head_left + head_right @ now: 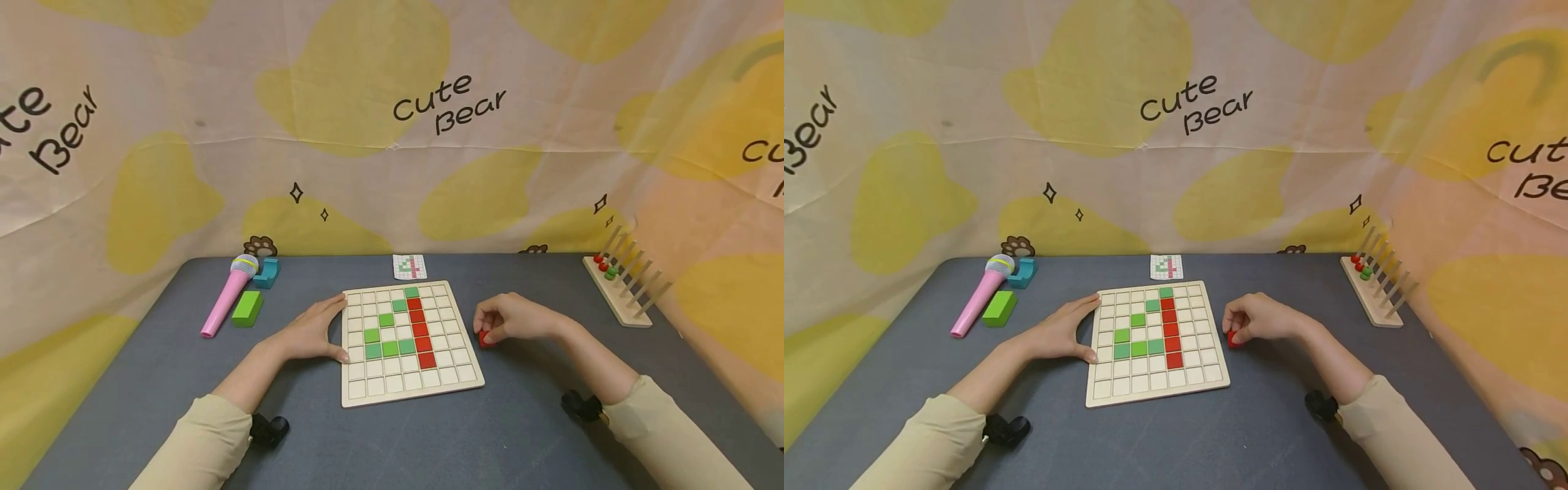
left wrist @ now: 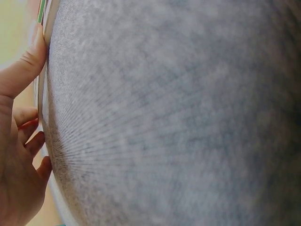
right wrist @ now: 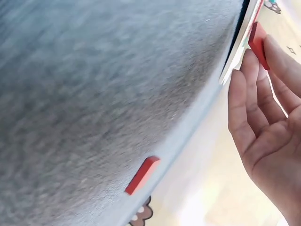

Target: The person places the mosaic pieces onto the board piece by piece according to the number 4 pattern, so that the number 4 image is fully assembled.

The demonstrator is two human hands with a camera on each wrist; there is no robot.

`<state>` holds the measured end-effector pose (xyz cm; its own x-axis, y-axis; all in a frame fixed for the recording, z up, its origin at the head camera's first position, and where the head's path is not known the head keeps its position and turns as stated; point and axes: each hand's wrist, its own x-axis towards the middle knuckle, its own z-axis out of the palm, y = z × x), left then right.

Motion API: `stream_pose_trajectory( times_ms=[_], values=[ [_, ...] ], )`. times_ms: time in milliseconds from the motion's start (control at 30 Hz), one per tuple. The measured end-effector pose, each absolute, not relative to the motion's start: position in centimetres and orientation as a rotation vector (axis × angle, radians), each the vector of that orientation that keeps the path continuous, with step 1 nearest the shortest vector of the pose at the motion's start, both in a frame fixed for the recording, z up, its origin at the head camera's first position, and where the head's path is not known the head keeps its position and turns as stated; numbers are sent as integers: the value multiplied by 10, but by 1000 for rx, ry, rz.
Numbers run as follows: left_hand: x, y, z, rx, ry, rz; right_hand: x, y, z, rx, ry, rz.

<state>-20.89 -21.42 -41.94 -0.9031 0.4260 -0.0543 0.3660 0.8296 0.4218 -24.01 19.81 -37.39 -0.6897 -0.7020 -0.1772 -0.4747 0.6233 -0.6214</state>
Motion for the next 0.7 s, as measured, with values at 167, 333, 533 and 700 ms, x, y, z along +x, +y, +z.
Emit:
stream_pose_trajectory(
  times_ms=[167,333,533,700],
  values=[
    [-208,-214,-418,611,2862,614,-239,188,-371,-959,2456,-847],
    [-209,-213,-418,598,2855,606,-234,175,-370,-969,2430,-920],
    [-208,-212,-417,587,2850,614,-227,157,-369,-945,2403,-958],
    [-207,-213,-417,572,2847,617,-223,145,-370,-974,2373,-963]
  ],
)
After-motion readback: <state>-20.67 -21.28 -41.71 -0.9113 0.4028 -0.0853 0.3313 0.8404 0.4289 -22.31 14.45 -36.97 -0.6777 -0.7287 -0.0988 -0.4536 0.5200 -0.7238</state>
